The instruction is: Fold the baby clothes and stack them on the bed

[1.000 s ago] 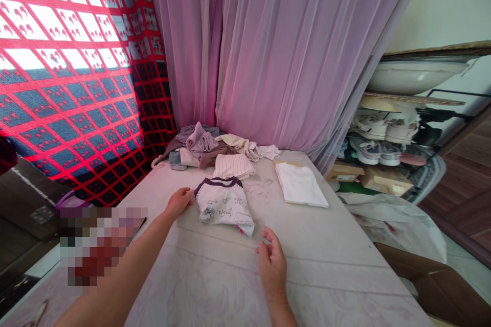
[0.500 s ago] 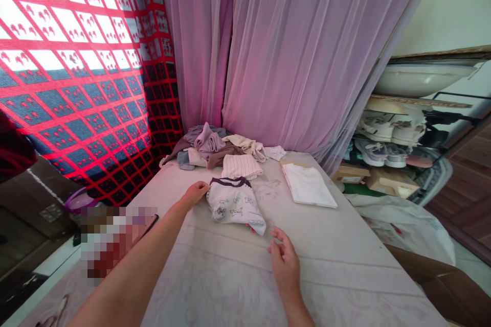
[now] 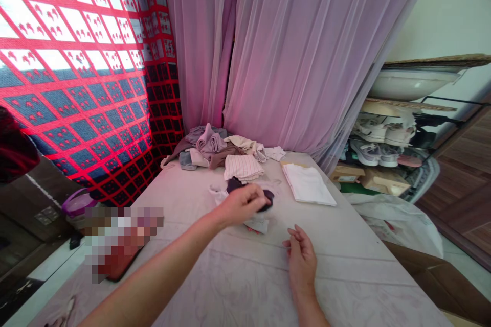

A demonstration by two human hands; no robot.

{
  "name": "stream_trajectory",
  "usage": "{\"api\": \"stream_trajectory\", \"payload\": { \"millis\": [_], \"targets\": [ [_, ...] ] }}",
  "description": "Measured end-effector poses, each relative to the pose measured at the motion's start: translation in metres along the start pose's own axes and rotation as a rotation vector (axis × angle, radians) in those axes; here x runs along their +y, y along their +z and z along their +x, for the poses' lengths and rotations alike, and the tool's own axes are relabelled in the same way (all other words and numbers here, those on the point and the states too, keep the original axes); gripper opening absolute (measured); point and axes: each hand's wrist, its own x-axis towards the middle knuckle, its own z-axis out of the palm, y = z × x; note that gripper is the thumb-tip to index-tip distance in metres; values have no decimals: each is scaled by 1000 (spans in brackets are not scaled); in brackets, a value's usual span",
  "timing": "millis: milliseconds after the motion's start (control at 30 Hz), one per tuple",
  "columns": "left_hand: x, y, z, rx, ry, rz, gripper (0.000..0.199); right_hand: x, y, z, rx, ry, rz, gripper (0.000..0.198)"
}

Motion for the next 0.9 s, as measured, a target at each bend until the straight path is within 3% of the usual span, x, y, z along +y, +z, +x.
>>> {"api": "stream_trajectory", "payload": {
  "millis": [100, 167, 267, 333, 400, 500, 633, 733, 800, 900],
  "targets": [
    [-11, 29, -25, -249, -65, 84, 15, -2, -11, 8, 64, 38, 43, 56],
    [-27, 26, -34, -227, -133, 115, 17, -2, -18, 14, 100, 48, 33, 57],
    [-55, -7, -35, -56, -196, 204, 21, -3, -22, 19, 103, 6, -47, 57],
    [-73, -36, -31, 128, -305, 518, 19, -6, -16, 19, 52, -93, -141, 53],
    [-89, -62, -28, 208, -421, 803, 27, -14, -5, 17, -37, -249, -249, 46],
    [-108, -84, -23, 204, -491, 883, 36, -34, 22, 13, -199, -518, -402, 39],
    [-125, -86, -14, 153, -567, 888, 41, -62, 66, 8, -330, -749, -606, 41],
    [-129, -81, -8, 141, -596, 880, 32, -72, 94, 5, -448, -711, -827, 48],
    [-128, -81, -8, 149, -599, 857, 17, -75, 104, 5, -543, -656, -926, 36],
    [-121, -85, -15, 192, -572, 774, 12, -78, 99, 12, -569, -609, -849, 19]
  ]
}}
